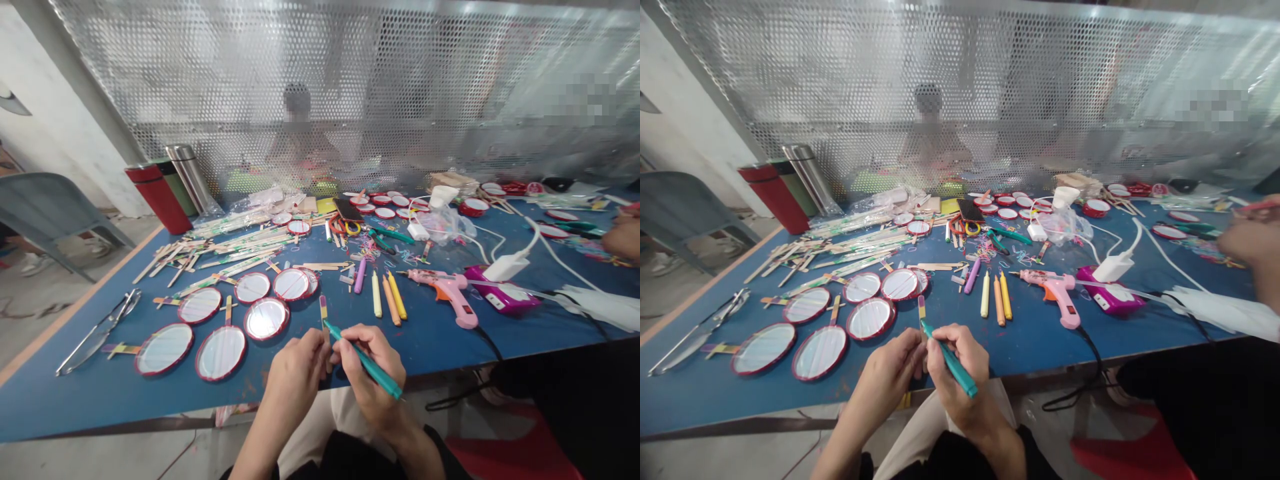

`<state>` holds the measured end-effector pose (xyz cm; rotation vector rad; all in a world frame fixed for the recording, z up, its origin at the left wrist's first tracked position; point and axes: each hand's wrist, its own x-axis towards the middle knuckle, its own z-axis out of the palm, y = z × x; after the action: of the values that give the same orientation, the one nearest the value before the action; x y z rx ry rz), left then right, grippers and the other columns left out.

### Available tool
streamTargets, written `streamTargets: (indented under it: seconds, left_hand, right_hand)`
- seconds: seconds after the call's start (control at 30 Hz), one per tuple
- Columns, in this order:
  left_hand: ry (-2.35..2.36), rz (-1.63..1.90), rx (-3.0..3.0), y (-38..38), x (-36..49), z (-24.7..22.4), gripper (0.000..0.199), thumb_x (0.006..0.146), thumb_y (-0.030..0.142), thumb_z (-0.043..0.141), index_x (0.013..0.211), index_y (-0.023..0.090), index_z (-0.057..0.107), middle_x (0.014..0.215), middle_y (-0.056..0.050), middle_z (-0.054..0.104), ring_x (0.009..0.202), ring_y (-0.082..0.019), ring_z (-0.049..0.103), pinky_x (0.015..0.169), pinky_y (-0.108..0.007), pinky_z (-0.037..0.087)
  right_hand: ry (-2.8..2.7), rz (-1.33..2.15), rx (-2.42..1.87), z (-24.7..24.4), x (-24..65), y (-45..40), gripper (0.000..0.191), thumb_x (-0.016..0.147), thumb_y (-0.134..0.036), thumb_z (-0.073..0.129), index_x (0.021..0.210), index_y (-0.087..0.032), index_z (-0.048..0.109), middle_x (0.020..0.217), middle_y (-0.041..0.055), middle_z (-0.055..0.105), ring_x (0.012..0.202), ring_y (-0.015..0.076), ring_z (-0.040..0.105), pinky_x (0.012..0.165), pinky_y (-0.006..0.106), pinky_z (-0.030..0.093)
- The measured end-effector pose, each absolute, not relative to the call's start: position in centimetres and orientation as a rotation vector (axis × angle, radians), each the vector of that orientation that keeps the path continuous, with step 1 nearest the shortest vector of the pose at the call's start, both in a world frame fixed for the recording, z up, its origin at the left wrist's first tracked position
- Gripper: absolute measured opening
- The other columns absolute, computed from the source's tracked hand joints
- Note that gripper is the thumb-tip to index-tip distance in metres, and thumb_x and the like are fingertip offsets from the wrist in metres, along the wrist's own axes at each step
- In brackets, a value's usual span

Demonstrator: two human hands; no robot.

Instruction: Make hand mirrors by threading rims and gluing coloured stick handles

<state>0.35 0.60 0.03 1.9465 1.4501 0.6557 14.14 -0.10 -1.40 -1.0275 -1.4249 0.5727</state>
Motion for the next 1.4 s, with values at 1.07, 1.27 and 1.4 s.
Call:
streamTargets:
  seconds: [1.07,1.27,1.4]
  left_hand:
    - [1.479,0.679,1.957,0.53,0.40,0.08,0.025,0.093,0.030,0.032,0.074,0.023,0.045,0.060,0.001,0.058,0.055,-0.015,0.054,0.055,-0.022,0.038]
    - [1.453,0.702,1.968,0.60,0.36,-0.03,0.024,0.093,0.029,0.031,0.074,0.023,0.044,0.061,0.002,0.058,0.056,-0.014,0.055,0.055,-0.022,0.038]
    - [1.458,0.687,1.961,0.59,0.33,-0.04,0.025,0.093,0.030,0.031,0.073,0.023,0.043,0.062,0.001,0.058,0.057,-0.015,0.055,0.056,-0.023,0.039]
  right_hand:
    - [-1.406,0.565,-1.021,-1.56,13.95,0.00,0.007,0.086,-0.017,0.059,0.092,-0.021,0.059,0.075,-0.0007,0.067,0.058,0.0121,0.067,0.055,0.020,0.055]
    - [-1.422,0.557,-1.064,-1.22,14.09,-0.25,0.002,0.087,-0.019,0.056,0.087,-0.020,0.058,0.072,0.0003,0.066,0.058,0.0138,0.067,0.053,0.022,0.055]
    - [-1.419,0.566,-1.048,-1.18,14.15,-0.23,0.004,0.087,-0.018,0.056,0.089,-0.020,0.058,0.073,-0.0001,0.066,0.058,0.0131,0.067,0.054,0.021,0.054]
